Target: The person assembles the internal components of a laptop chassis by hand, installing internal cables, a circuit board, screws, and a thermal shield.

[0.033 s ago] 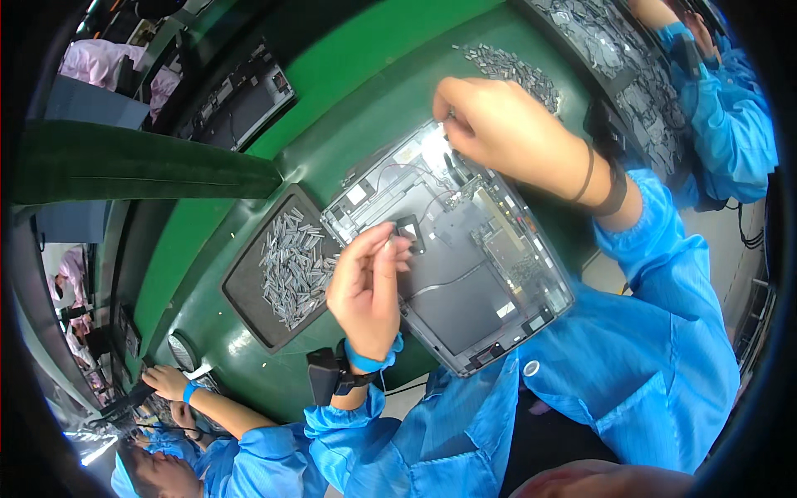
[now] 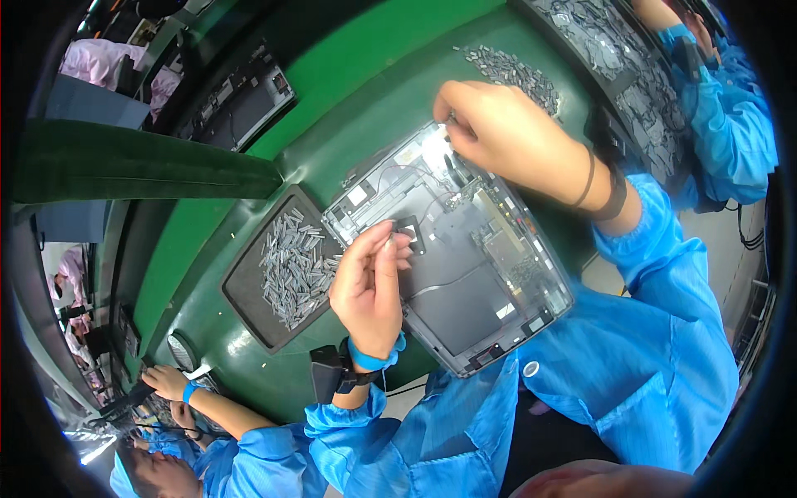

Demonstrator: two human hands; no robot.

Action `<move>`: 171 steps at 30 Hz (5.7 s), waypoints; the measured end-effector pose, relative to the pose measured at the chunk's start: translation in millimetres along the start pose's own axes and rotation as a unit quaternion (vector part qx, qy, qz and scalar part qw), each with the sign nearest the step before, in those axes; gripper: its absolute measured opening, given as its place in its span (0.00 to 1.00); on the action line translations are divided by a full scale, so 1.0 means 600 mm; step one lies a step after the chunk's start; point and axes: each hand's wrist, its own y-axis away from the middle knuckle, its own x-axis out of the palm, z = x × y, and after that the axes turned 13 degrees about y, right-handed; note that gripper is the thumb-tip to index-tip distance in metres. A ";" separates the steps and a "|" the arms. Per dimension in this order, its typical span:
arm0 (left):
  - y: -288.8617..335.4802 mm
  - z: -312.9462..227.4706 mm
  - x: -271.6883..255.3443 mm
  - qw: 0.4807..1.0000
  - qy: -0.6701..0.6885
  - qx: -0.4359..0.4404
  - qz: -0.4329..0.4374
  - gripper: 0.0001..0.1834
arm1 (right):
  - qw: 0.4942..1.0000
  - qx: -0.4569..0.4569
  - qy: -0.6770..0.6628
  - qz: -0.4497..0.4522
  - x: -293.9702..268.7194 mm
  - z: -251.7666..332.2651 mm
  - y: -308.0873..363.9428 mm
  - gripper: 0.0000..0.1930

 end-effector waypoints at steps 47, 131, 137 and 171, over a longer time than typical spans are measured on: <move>0.008 0.020 0.014 0.996 0.052 0.035 -0.065 0.11 | 0.997 0.022 0.043 -0.056 0.016 0.005 0.011 0.04; -0.173 0.024 0.059 0.779 -0.461 0.389 0.170 0.05 | 0.951 -0.286 0.113 0.035 -0.015 -0.044 -0.052 0.03; -0.173 0.021 0.056 0.781 -0.468 0.378 0.171 0.06 | 0.953 -0.275 0.122 0.040 -0.017 -0.035 -0.047 0.04; -0.159 0.009 0.058 0.942 -0.286 0.142 0.105 0.08 | 0.923 -0.271 0.201 -0.183 -0.006 -0.025 0.065 0.11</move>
